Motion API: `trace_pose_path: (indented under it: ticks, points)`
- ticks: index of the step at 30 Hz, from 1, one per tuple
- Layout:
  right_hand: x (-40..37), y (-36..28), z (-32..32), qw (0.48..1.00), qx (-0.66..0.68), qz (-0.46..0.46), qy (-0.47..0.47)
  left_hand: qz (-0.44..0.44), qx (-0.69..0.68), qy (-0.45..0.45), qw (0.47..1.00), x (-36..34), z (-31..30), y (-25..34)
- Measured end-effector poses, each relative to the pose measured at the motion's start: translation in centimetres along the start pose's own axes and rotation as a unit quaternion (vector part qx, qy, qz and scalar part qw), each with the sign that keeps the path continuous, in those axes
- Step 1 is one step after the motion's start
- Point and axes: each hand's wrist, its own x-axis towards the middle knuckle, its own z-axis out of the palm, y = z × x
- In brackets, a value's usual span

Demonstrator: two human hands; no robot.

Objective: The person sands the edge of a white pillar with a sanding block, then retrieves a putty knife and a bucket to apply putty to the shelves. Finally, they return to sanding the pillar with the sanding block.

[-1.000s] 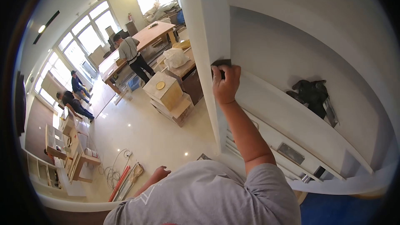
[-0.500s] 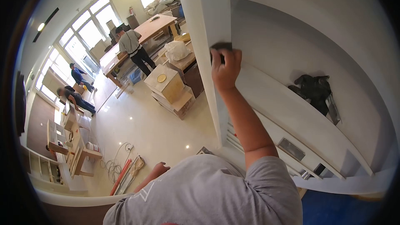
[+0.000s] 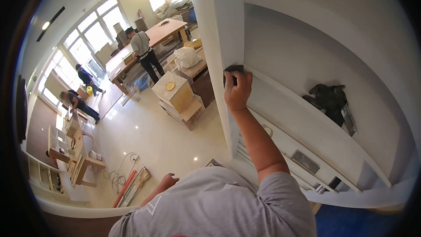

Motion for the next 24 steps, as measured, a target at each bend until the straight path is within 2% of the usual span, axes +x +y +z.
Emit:
trace_pose_path:
  ticks: [4, 9, 13, 16, 20, 24]
  points:
    - [5.4, -2.6, 0.7, 0.999, 0.023, -0.021, 0.030, -0.022, 0.007, -0.030, 0.999, -0.5, -0.1, -0.2]
    - [1.8, -1.0, -0.3, 1.000, 0.012, -0.007, -0.018, -0.009, 0.012, -0.005, 1.000, 0.0, -0.5, 0.3]
    - [5.9, -2.9, 0.3, 0.998, 0.043, -0.030, 0.019, -0.018, -0.006, -0.026, 0.999, -0.6, 0.1, 0.3]
    - [5.3, -1.8, 0.6, 0.999, 0.031, -0.042, -0.002, -0.021, 0.006, -0.029, 0.999, -1.0, -0.1, 0.1]
    - [0.7, 0.2, -0.2, 0.999, 0.046, -0.008, -0.027, -0.016, -0.015, -0.012, 1.000, -0.2, 0.1, -0.1]
    - [5.0, -2.2, -0.1, 0.999, 0.040, -0.015, -0.001, -0.032, -0.003, -0.029, 0.999, -0.8, 0.2, -0.8]
